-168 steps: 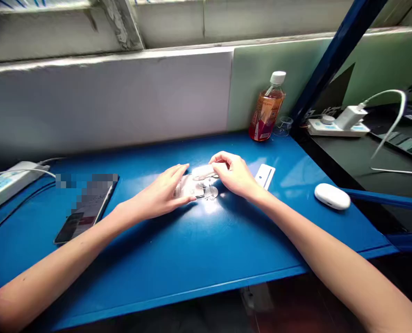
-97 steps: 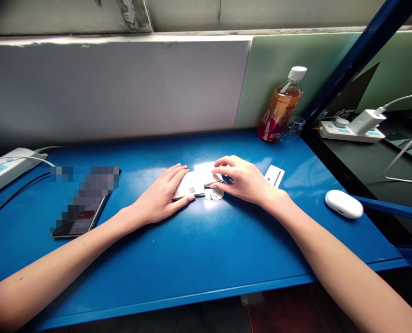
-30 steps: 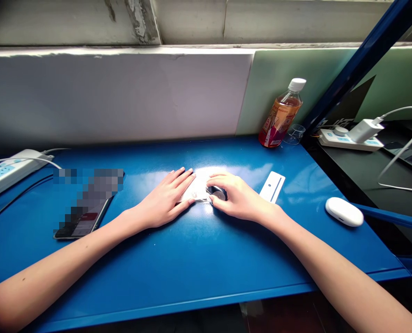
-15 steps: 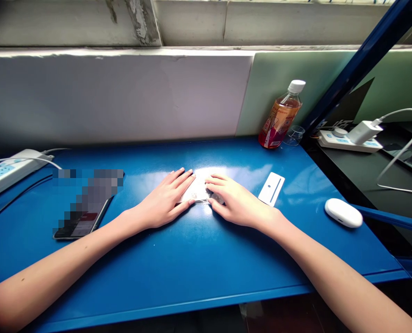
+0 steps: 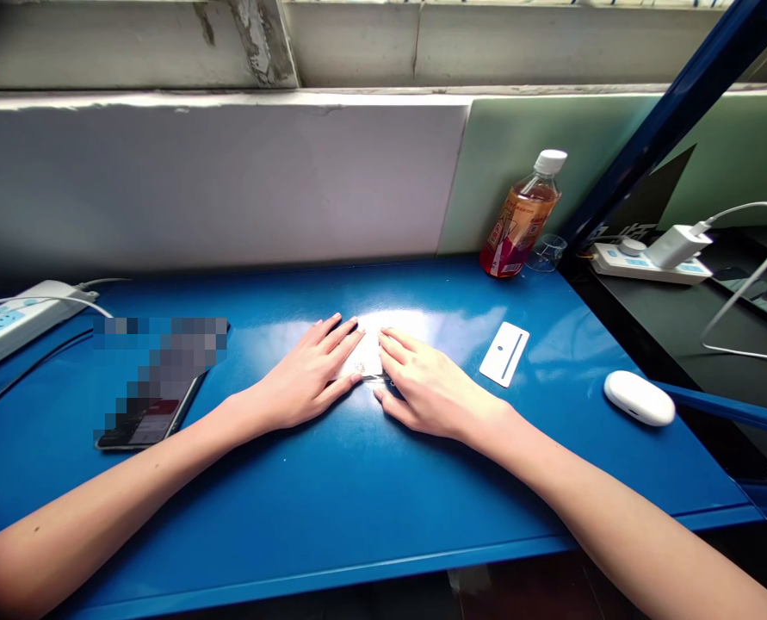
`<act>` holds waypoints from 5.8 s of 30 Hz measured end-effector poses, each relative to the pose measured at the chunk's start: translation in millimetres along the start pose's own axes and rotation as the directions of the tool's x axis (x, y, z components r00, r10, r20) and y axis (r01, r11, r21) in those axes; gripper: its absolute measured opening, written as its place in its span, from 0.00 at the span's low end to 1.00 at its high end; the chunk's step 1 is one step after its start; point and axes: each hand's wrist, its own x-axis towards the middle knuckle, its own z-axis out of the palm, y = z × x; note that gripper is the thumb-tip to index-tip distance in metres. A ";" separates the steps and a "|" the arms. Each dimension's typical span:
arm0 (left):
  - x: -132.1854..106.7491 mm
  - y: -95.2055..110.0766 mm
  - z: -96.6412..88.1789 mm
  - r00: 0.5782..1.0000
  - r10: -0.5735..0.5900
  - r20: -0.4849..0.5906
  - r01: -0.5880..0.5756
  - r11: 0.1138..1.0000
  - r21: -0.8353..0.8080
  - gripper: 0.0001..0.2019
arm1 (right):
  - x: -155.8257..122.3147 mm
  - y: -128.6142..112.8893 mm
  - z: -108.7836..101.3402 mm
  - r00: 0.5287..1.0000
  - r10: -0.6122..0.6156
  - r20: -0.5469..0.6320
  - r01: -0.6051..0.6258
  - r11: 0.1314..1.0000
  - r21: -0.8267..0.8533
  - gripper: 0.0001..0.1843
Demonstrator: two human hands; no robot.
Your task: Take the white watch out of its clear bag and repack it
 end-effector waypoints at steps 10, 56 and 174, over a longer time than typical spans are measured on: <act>0.7 1.2 1.1 1.000 -0.004 -0.001 0.004 1.000 0.017 0.31 | 9.6 -7.7 2.8 0.996 -0.082 -0.033 0.077 0.986 -0.146 0.27; -6.8 -3.7 -0.1 0.976 0.007 -0.216 -0.055 0.975 -0.215 0.53 | 9.9 33.1 -22.2 0.788 0.553 -0.272 -0.106 0.556 0.825 0.11; -1.2 -1.3 -6.2 0.998 0.052 -0.041 -0.058 0.985 -0.162 0.48 | -9.1 51.0 -18.4 0.963 0.181 0.199 -0.215 0.962 0.166 0.59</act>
